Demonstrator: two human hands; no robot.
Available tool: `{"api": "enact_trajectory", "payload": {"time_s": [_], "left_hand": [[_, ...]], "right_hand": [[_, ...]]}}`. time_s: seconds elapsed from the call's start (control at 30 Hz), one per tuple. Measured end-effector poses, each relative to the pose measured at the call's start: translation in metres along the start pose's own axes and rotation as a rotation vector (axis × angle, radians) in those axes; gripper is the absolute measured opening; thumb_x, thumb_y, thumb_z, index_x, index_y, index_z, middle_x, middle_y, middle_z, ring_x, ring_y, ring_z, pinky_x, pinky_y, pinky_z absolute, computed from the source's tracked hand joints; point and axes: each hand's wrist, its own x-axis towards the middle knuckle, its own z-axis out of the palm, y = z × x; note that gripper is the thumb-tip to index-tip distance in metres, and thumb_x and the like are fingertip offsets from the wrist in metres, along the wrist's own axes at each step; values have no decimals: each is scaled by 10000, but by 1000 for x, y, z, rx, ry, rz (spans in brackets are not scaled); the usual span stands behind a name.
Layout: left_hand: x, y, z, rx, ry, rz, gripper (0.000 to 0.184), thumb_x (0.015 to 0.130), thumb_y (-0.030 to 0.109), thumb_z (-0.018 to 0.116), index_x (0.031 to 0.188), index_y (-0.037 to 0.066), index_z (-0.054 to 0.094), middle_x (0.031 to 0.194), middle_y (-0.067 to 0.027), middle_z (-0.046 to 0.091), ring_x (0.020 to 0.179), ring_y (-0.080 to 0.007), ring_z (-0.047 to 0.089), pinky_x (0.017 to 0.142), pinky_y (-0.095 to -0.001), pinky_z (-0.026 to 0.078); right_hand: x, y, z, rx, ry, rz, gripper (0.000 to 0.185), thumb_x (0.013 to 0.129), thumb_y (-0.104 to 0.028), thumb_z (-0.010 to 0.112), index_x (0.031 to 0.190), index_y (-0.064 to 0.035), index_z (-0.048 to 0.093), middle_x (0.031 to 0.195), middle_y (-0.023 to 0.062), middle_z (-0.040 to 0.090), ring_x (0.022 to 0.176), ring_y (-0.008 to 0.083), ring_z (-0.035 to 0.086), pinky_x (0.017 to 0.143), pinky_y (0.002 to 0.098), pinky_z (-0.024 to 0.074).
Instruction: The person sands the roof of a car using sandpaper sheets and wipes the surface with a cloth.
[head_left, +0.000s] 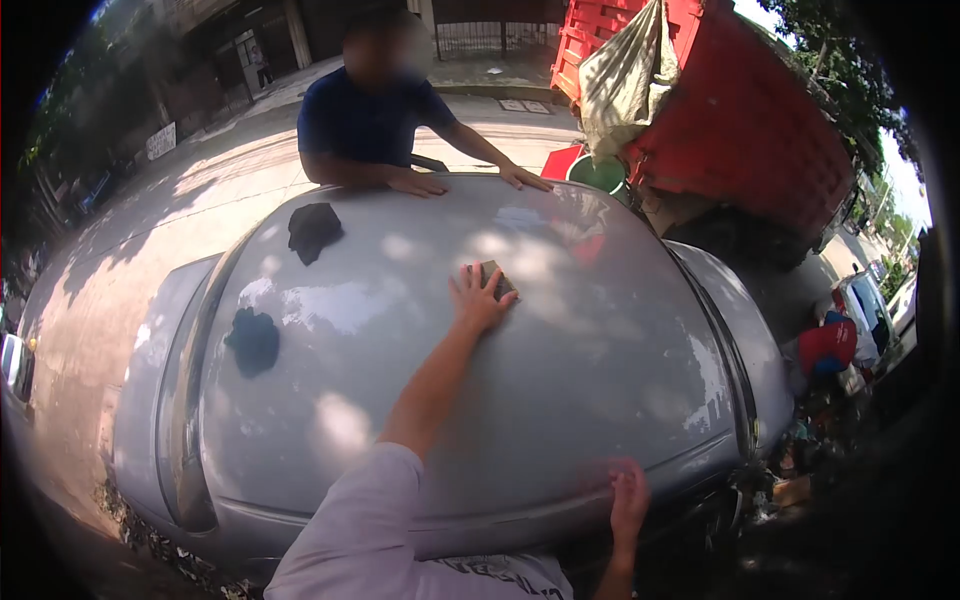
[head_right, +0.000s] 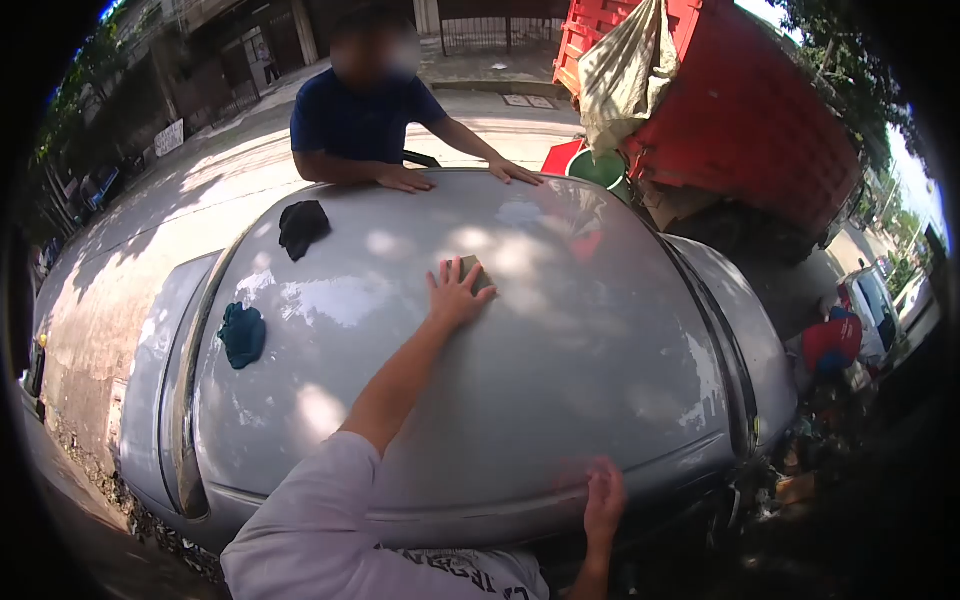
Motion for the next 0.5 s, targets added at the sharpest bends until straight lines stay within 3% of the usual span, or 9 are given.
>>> {"api": "enact_trajectory", "payload": {"time_s": [0.03, 0.1, 0.13, 0.2, 0.23, 0.3, 0.33, 0.4, 0.5], "left_hand": [[-1, -41, -17, 38, 0, -70, 726, 923, 726, 359, 1523, 318, 353, 1638, -117, 174, 1508, -358, 124, 1171, -624, 78], [-16, -121, -52, 4, 71, -245, 706, 914, 700, 407, 1508, 319, 391, 1628, -118, 210, 1502, -372, 148, 1174, -627, 51], [-25, -165, -61, 19, 83, -334, 704, 915, 700, 402, 1508, 321, 389, 1631, -120, 202, 1505, -374, 134, 1172, -631, 62], [-61, -232, -86, 60, 110, -447, 706, 920, 693, 399, 1511, 308, 385, 1630, -122, 206, 1506, -375, 133, 1170, -635, 69], [-85, -251, -100, 73, 100, -456, 684, 931, 664, 412, 1512, 302, 384, 1628, -126, 211, 1503, -378, 144, 1172, -624, 92], [-142, -293, -99, 43, 164, -411, 627, 956, 588, 440, 1509, 296, 388, 1621, -131, 228, 1496, -375, 173, 1174, -599, 141], [-170, -309, -89, 5, 230, -349, 594, 969, 543, 454, 1506, 296, 392, 1616, -133, 240, 1491, -370, 191, 1173, -585, 167], [-231, -278, -115, 34, 167, -455, 556, 982, 468, 478, 1501, 281, 404, 1606, -136, 266, 1482, -362, 224, 1171, -550, 206], [-283, -273, -118, 87, 160, -426, 562, 985, 456, 483, 1505, 258, 401, 1602, -129, 280, 1478, -356, 238, 1169, -554, 199]], "right_hand": [[10, 14, -12, -30, 117, -43, 360, 994, -104, 533, 1332, 19, 524, 1164, 123, 661, 1032, 180, 649, 844, 292, 511], [31, 2, -34, -372, 170, -56, 363, 974, -111, 564, 1313, 15, 537, 1218, 191, 626, 1129, 266, 613, 936, 368, 485], [45, 16, -45, -370, 152, -49, 363, 974, -111, 564, 1313, 15, 537, 1218, 191, 626, 1129, 266, 613, 936, 368, 485], [77, 51, -56, -641, 358, -356, 400, 973, -181, 575, 1340, -28, 530, 1340, 226, 543, 1265, 366, 511, 1047, 451, 407], [82, 53, -53, -631, 341, -354, 400, 973, -181, 575, 1340, -28, 530, 1340, 226, 543, 1265, 366, 511, 1047, 451, 407], [93, 53, -45, -937, 396, -94, 418, 987, -255, 552, 1360, -68, 521, 1448, 226, 451, 1351, 407, 407, 1107, 505, 323], [94, 55, -43, -919, 388, -83, 418, 987, -255, 552, 1360, -68, 521, 1448, 226, 451, 1351, 407, 407, 1107, 505, 323], [90, 64, -51, -933, 376, -97, 435, 997, -290, 526, 1378, -82, 500, 1480, 219, 420, 1360, 410, 403, 1114, 509, 314], [89, 69, -54, -912, 366, -89, 445, 994, -276, 533, 1396, -92, 484, 1495, 207, 408, 1364, 398, 405, 1105, 510, 321]]}}
